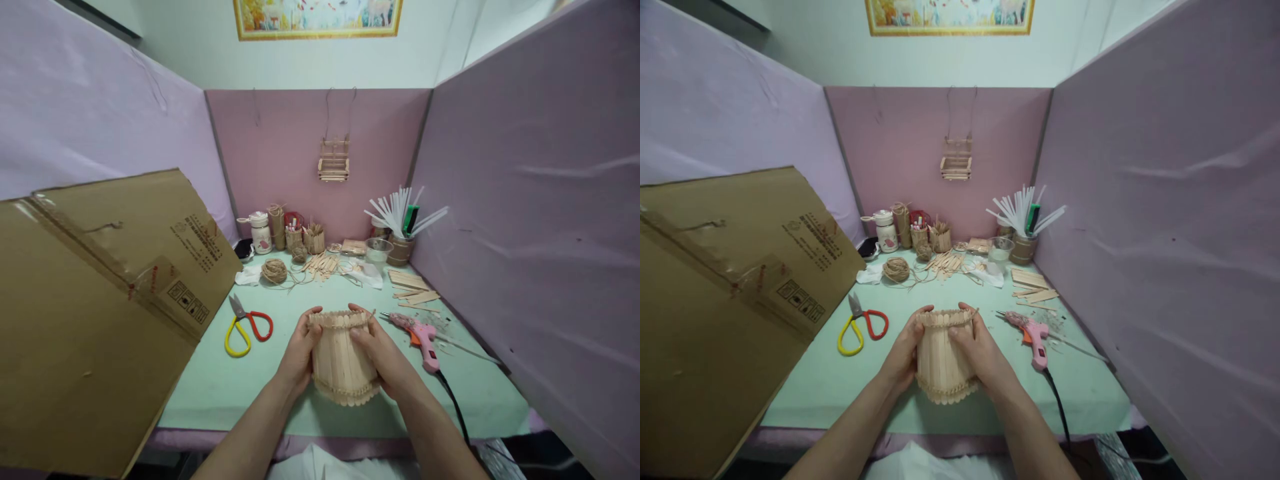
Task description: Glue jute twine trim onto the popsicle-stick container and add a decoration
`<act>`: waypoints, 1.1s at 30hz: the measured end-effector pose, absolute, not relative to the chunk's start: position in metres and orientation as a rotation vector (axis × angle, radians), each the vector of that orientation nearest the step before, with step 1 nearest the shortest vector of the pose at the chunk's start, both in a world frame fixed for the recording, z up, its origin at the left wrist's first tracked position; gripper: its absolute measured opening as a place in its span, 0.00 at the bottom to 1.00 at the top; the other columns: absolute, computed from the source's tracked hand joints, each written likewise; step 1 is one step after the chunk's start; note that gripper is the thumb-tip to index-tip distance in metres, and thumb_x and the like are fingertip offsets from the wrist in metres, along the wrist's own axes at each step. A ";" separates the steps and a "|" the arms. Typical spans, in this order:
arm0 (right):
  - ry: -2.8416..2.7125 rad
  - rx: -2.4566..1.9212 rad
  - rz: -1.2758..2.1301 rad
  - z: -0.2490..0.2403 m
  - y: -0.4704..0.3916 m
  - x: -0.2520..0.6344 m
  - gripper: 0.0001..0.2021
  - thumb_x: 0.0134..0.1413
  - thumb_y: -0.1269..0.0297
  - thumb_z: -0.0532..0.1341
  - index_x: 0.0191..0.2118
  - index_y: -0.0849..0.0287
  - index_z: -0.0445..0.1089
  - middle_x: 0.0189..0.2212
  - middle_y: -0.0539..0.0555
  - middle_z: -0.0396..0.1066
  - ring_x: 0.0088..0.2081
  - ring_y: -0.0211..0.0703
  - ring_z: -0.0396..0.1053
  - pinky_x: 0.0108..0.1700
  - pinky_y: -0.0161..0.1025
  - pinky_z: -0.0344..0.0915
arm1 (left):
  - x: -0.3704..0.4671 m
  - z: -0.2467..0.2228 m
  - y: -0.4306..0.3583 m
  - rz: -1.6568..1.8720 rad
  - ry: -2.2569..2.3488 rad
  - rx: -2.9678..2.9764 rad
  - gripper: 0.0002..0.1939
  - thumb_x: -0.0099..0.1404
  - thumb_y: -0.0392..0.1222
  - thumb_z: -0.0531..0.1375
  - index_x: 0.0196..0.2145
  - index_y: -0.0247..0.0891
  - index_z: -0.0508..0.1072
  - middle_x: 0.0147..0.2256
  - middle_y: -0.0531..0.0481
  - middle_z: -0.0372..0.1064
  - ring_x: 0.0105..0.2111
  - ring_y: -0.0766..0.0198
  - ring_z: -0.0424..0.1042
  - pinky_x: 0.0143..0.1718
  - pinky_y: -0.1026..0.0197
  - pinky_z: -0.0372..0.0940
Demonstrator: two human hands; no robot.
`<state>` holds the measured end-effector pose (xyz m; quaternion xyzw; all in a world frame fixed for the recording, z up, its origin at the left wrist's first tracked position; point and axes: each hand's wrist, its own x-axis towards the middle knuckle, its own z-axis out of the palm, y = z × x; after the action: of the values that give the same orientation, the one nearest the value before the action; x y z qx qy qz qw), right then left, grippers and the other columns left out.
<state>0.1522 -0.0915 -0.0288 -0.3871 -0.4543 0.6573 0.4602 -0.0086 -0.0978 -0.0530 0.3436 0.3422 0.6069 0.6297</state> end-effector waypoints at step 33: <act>-1.232 -0.748 1.203 -0.055 -0.087 0.143 0.40 0.48 0.55 0.64 0.64 0.51 0.47 0.61 0.58 0.56 0.62 0.54 0.58 0.63 0.52 0.56 | 0.009 -0.058 -0.105 1.676 0.894 1.303 0.37 0.57 0.51 0.64 0.59 0.42 0.51 0.58 0.41 0.56 0.59 0.50 0.58 0.60 0.50 0.55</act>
<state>0.1425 -0.0874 -0.0554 -0.3216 -0.5296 0.5169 0.5907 0.0087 -0.1051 -0.0583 0.5169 0.3545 0.6646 0.4068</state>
